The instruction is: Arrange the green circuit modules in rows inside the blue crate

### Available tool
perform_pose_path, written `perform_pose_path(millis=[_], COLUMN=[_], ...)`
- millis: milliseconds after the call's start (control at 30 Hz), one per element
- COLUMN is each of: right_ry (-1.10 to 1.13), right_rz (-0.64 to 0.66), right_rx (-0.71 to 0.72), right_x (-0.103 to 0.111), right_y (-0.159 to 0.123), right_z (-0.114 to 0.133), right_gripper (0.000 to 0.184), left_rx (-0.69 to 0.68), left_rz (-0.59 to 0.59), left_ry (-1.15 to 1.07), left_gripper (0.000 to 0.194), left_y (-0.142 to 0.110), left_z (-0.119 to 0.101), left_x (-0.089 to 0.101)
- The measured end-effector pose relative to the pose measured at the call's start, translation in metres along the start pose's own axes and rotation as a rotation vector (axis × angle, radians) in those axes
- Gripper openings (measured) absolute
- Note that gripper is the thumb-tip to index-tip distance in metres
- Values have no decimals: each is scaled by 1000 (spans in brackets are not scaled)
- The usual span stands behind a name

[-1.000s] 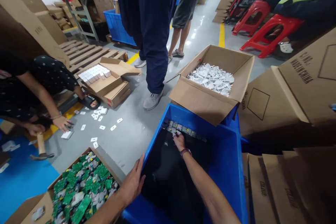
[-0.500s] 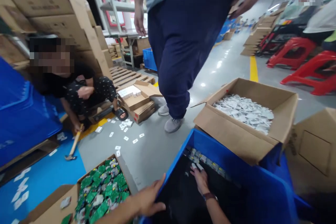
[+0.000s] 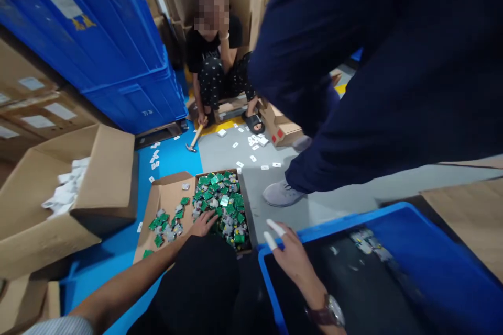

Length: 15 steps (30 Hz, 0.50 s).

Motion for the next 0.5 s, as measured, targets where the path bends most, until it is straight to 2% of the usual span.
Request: perform_pose_path(millis=[100, 200, 333, 433, 500], right_ry=[-193, -336, -362, -342, -340], right_rz=[356, 589, 775, 891, 914], right_rx=[-46, -151, -189, -147, -101], right_x=[-53, -80, -106, -136, -154], right_y=[19, 24, 39, 59, 74], right_z=[21, 22, 17, 15, 20], right_gripper=[42, 38, 38, 35, 27], left_rx=[51, 79, 112, 133, 139], left_rz=[-22, -29, -40, -71, -104], left_ry=[45, 70, 69, 54, 38], left_gripper=[78, 89, 84, 73, 60], left_y=[4, 15, 23, 25, 24], left_z=[-3, -12, -22, -27, -28], left_x=[-14, -20, -23, -20, -15])
Point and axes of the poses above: each hand's wrist, its own y-axis towards the middle knuckle, its own x-axis out of the back of the hand, z = x × y, the point moved 10 cm from there along y, towards the middle knuckle, and after that the axes turned 15 degrees about z, right-handed, at the moved point
